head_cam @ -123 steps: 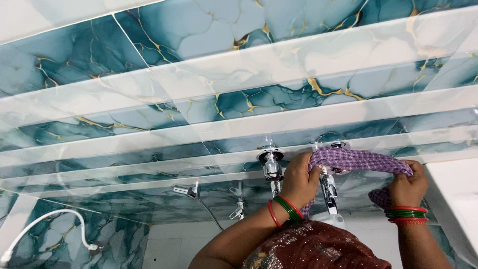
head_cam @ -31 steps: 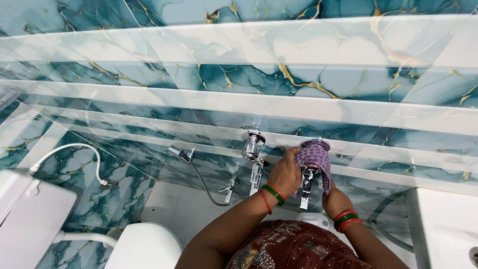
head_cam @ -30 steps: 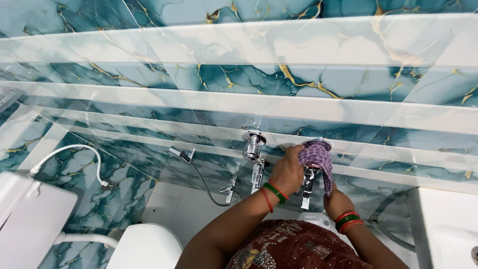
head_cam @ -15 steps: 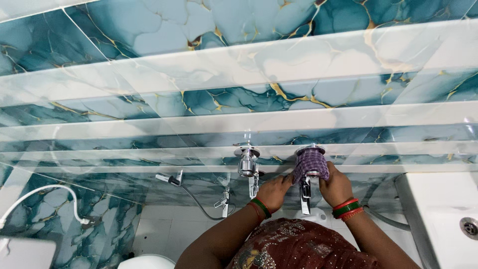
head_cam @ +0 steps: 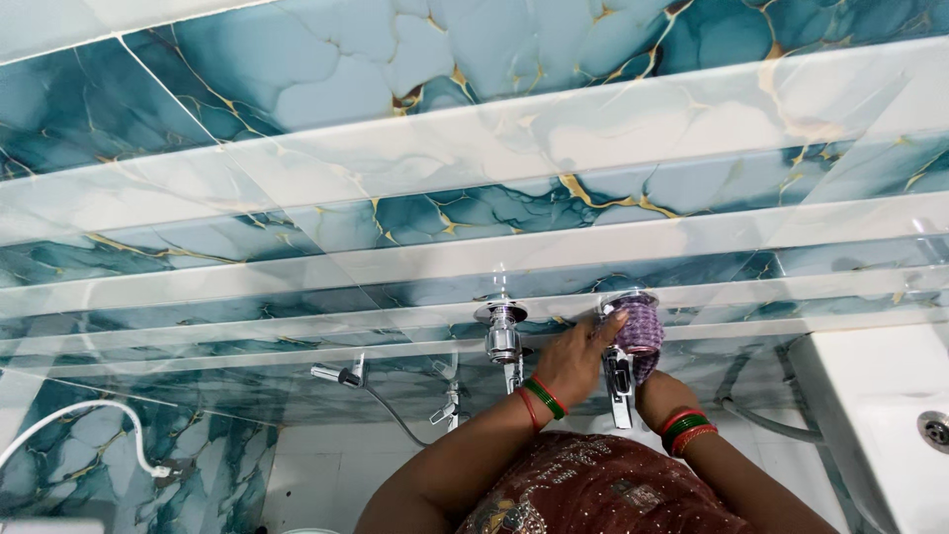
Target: The person wipes various bathroom fixtures, including several faucets, handles, and a bidet sprayer, with a cloth.
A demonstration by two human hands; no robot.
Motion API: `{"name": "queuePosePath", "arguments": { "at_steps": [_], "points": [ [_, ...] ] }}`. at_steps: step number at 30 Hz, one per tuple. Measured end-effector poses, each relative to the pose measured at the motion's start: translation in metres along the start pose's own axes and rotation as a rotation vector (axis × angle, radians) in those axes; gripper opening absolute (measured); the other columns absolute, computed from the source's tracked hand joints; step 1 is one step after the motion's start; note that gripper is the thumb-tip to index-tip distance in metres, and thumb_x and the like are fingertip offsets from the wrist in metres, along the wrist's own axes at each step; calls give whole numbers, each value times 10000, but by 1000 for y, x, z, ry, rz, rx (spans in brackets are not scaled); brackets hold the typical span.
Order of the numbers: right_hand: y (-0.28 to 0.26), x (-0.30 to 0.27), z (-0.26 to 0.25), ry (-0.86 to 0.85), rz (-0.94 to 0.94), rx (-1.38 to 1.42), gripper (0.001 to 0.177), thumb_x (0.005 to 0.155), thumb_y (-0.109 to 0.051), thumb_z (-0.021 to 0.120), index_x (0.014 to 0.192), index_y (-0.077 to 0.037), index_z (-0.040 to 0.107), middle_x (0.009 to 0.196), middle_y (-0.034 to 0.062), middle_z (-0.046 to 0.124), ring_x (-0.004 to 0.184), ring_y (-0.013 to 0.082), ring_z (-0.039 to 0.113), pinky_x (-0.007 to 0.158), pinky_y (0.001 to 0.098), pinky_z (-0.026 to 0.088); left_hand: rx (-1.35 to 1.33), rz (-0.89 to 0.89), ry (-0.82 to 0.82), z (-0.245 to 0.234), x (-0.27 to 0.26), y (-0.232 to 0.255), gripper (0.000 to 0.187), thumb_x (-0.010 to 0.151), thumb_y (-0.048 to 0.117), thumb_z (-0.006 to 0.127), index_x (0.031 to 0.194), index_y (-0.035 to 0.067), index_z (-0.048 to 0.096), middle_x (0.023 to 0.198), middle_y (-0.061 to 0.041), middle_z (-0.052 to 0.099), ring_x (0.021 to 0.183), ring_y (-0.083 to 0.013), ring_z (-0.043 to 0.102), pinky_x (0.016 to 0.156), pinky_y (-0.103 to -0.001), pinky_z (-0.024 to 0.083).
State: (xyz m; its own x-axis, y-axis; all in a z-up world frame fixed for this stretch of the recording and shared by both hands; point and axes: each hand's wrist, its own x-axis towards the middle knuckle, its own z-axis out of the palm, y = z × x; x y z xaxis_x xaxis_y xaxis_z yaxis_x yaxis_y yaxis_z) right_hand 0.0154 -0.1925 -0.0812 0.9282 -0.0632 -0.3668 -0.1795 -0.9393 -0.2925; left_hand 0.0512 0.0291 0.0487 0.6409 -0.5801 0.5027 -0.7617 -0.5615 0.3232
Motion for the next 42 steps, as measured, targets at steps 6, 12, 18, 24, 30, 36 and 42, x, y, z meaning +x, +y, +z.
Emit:
{"name": "queuePosePath", "arguments": {
  "at_steps": [6,12,18,24,30,36,42],
  "points": [
    [-29,-22,-31,-26,-9,-97,269,898,-284,625,1009,-55,713,1029,196,744,949,360,744,861,464,595,10,-114,-142,24,-15,-4,871,956,45,502,1641,139,-26,1183,-315,590,912,-448,680,721,-524,593],
    [-51,-24,-55,65,-33,20,251,898,-319,661,958,-102,772,954,180,773,890,365,740,825,472,582,-30,-215,-498,20,-34,-16,740,1069,123,433,1664,131,-7,1120,-338,573,871,-442,687,702,-517,593],
    [-54,10,-6,184,-107,1041,174,867,-57,653,1016,22,696,893,194,751,794,322,721,733,466,565,-39,-274,-530,4,-43,-5,869,951,52,504,1667,116,15,1144,-331,573,902,-460,666,750,-517,580],
    [-58,16,-5,210,32,1488,322,878,-49,582,1185,3,664,1097,91,744,982,224,712,866,382,549,-87,-381,-616,-20,-45,4,922,883,16,509,1674,106,42,1171,-320,564,918,-444,662,783,-511,574],
    [-40,11,-25,448,-95,819,263,956,-145,598,1166,-11,680,1058,199,758,967,351,735,820,469,581,-72,-301,-547,-10,-62,-6,929,852,5,532,1653,72,67,1246,-342,545,910,-456,661,751,-515,583],
    [-28,-16,-75,525,28,233,380,871,-152,596,1234,-47,628,994,252,728,863,468,694,746,563,543,-115,-311,-522,-9,-51,-7,833,955,58,534,1655,91,84,1183,-297,599,887,-417,675,716,-506,581],
    [1,4,0,181,164,74,278,943,-241,545,1015,-42,726,1054,227,750,979,413,729,907,505,574,-235,-101,-94,-28,-3,21,914,923,-3,548,1677,193,71,1202,-269,630,904,-411,679,729,-490,581]
  ]
}}
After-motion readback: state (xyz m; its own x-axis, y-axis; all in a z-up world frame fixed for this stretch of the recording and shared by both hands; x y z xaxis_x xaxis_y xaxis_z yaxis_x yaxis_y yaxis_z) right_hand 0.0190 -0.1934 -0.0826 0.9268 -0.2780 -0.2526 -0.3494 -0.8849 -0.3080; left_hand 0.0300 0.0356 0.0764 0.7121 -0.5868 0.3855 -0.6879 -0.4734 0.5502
